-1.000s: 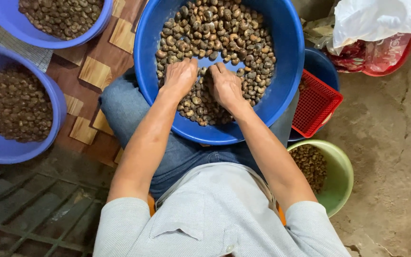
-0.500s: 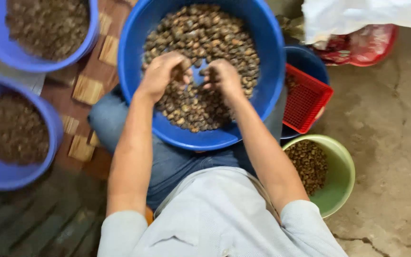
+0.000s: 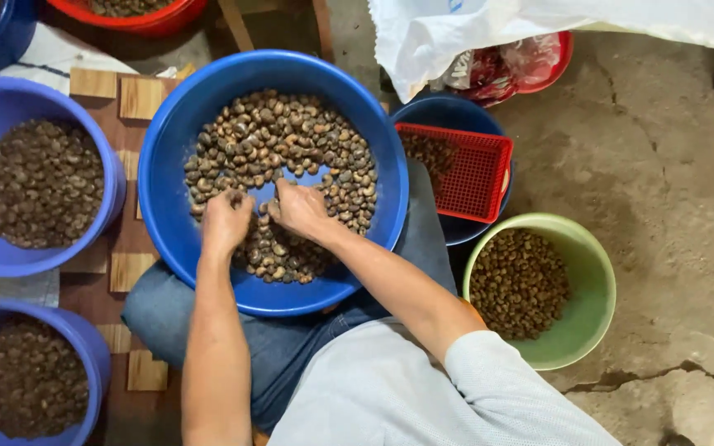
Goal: Manually sorting cashews by hand from a large bowl into smaller containers based on quality or type.
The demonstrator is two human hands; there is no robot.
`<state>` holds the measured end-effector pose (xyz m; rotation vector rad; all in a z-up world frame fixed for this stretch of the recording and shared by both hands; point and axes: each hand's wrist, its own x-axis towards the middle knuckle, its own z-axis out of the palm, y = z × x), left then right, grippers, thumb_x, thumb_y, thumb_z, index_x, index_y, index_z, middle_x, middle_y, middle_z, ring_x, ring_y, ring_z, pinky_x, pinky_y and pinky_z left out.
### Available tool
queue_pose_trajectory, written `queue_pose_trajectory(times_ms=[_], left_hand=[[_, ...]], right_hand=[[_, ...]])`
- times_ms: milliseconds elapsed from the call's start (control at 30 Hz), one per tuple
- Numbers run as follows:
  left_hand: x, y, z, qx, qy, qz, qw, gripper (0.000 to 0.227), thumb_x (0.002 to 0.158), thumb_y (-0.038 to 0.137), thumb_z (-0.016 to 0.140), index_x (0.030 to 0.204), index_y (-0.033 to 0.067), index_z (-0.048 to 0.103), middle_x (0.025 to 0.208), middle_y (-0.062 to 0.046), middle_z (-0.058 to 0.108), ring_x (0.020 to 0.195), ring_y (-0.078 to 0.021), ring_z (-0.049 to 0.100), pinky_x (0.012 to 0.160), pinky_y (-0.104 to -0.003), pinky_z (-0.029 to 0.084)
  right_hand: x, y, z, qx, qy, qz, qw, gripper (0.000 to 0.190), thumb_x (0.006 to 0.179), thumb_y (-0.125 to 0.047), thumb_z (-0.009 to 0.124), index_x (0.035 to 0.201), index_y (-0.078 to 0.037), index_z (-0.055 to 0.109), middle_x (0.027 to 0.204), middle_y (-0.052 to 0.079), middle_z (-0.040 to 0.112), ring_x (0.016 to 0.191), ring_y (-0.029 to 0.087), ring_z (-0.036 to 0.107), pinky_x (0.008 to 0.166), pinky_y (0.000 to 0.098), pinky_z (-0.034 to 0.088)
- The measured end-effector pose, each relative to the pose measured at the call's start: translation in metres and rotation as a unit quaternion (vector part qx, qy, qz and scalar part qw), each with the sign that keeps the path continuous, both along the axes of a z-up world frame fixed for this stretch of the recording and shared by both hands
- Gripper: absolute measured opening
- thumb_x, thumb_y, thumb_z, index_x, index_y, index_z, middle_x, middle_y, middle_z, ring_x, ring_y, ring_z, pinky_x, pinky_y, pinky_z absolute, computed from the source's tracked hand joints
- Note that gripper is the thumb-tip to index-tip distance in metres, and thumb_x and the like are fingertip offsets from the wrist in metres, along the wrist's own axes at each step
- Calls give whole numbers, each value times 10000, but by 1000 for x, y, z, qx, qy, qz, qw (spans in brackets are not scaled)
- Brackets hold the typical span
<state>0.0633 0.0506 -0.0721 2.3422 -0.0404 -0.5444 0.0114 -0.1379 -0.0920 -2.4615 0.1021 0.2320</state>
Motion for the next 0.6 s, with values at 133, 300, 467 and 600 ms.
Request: queue_pose_trajectory(times_ms=[133,300,467,600], left_hand=[[-20,-25,58,72,12,-52,996,310,1017,276,647,1144,1,714,1038,-270,728,1094,-494,656,895,-634,519],[-19,-28,42,158,27,-88,983,314,974,363,681,1089,76,737,1052,-258,750,1148,-507,658,957,-650,517],[-23,-34,44,152,15,-86,984,269,989,287,679,1096,43,709,1005,-296,742,1075,-525,686,904,-641,535],[-21,-33,42,148,22,-103,983,267,972,286,681,1014,22,668,934,-317,724,1037,-534,689,891,-643,531]], right_hand=[[4,-17,9,183,60,-66,979,353,931,-430,667,964,-86,595,740,122,674,769,359,733,688,515,597],[-7,-26,59,363,117,-138,914,240,966,-307,608,867,-99,542,687,32,536,679,202,588,676,411,541],[-7,-22,17,315,120,-107,935,375,872,-425,725,793,-94,569,643,80,585,657,260,635,609,421,531],[-10,-12,13,172,78,-38,981,283,908,-350,670,820,-108,552,576,49,546,522,199,577,478,367,491]])
